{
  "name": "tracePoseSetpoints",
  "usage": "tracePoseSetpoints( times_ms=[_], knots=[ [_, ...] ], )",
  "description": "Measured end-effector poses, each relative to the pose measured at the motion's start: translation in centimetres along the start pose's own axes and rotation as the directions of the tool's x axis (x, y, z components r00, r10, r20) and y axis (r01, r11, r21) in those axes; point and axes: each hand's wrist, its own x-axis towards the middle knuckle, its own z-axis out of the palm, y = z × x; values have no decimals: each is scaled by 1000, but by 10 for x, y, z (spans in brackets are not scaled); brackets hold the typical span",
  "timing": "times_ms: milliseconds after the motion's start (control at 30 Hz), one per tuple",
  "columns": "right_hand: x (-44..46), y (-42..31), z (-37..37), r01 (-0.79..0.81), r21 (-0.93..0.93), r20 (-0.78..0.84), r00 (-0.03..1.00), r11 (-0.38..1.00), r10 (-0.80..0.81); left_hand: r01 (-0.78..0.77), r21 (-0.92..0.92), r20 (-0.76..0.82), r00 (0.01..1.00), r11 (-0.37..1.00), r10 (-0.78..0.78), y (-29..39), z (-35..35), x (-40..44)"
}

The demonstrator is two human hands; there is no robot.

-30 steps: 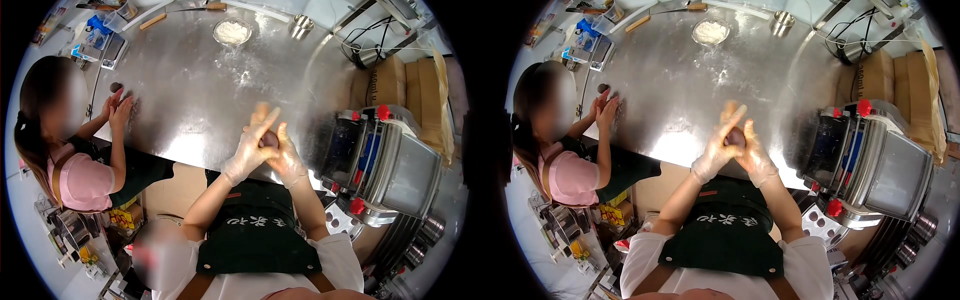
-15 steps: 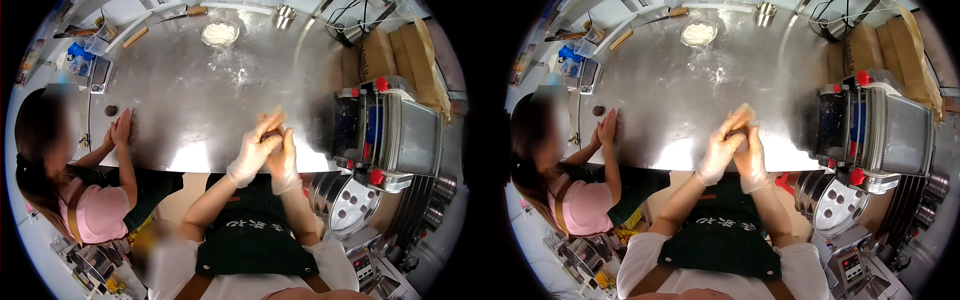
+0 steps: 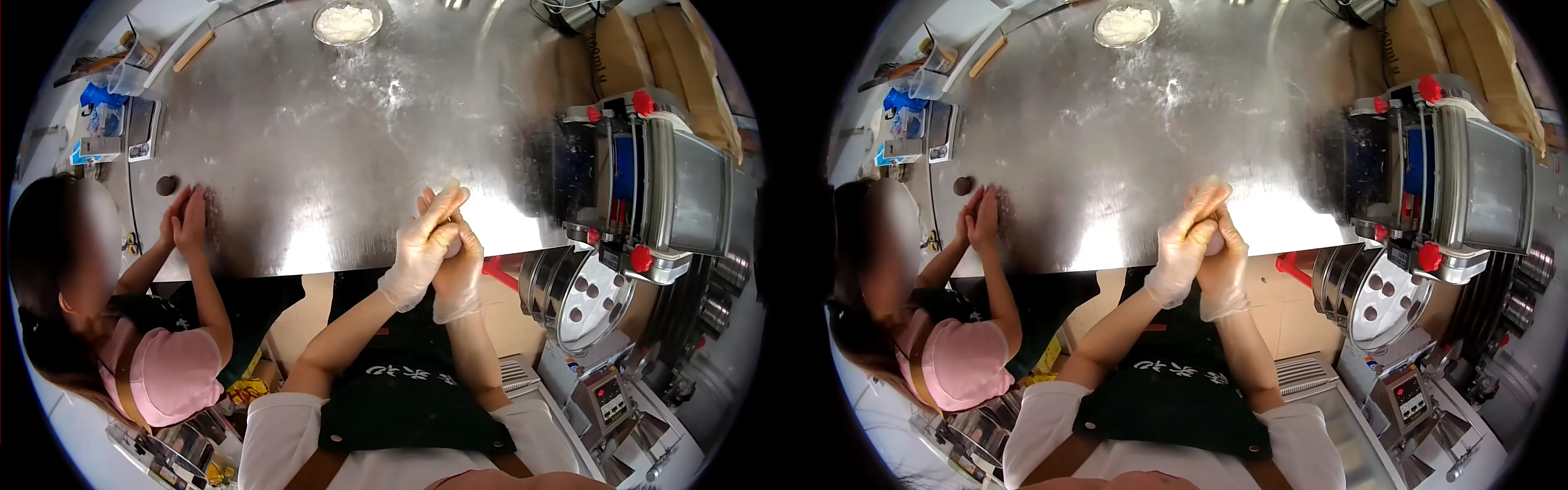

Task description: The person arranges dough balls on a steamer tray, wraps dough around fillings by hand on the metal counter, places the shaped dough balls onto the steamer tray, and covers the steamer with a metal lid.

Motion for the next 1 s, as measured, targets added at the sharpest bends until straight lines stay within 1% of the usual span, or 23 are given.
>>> tracePoseSetpoints(
  times_ms=[33,67,100,200,233,267,300,367,400,500,533,567,600,633,667,700,767,800,867,900,933,967,1000],
  knots=[
    [2,-6,-4,-75,-60,25,997,995,76,-10,52,41,999,999,8,4,-4,1],
    [6,-17,-10,-144,-120,43,988,982,151,-139,276,132,986,951,105,8,-11,8],
    [8,-24,-15,-210,-183,56,973,960,224,-284,463,221,954,840,201,13,-18,15],
    [10,-26,-30,-301,-168,84,945,939,317,-53,242,131,991,969,22,18,-8,17],
    [14,-28,-30,-330,-168,96,932,929,348,54,128,149,986,990,-73,11,-7,14],
    [6,-22,-27,-177,-173,64,980,969,190,143,-63,87,987,988,-138,3,1,11],
    [2,-8,-18,-7,-137,-114,993,991,-9,200,-261,25,979,944,-201,-5,8,7],
    [8,8,-24,35,-252,-345,930,967,-123,396,-340,48,913,853,-405,-21,15,7],
    [13,7,-32,-14,-205,-406,911,979,-72,488,-377,69,862,787,-502,-29,16,5],
    [29,0,-41,28,-591,-326,906,806,-271,352,-108,-29,934,930,-357,-50,-1,5],
    [36,-4,-46,-27,-815,-230,931,578,-282,318,-113,-46,945,941,-325,-48,-10,6],
    [43,-7,-52,-59,-967,-132,948,246,-290,282,-117,-62,955,952,-291,-46,-18,7],
    [50,-11,-58,-58,-995,-33,955,-77,-295,237,-86,-87,966,968,-244,-60,-25,1],
    [62,1,-82,130,-796,355,891,-591,-283,190,-53,-110,975,980,-195,-67,-29,0],
    [70,10,-105,54,-596,319,932,-801,-174,193,-77,-114,973,978,-201,-71,-30,-6],
    [81,16,-117,-9,-546,219,964,-838,-153,196,-101,-121,971,975,-208,-62,-30,-6],
    [88,26,-105,-131,-484,136,965,-865,-222,202,-59,-122,970,977,-208,-58,-31,-2],
    [90,27,-98,-129,-476,109,973,-870,-204,206,4,-113,972,979,-204,-60,-29,0],
    [89,24,-91,-136,-453,52,983,-881,-178,187,-85,-94,976,979,-194,-68,-19,0],
    [84,20,-96,-111,-723,61,973,-682,-223,152,-230,-96,979,961,-178,-79,-12,1],
    [72,13,-103,-56,-912,60,962,-406,-268,160,-294,-75,979,942,-190,-92,-6,1],
    [58,7,-112,18,-996,44,951,-85,-306,170,-356,-54,978,919,-202,-104,-1,0],
    [47,1,-120,99,-965,13,944,244,-331,146,-364,-13,987,920,-162,-112,2,5]
  ],
)
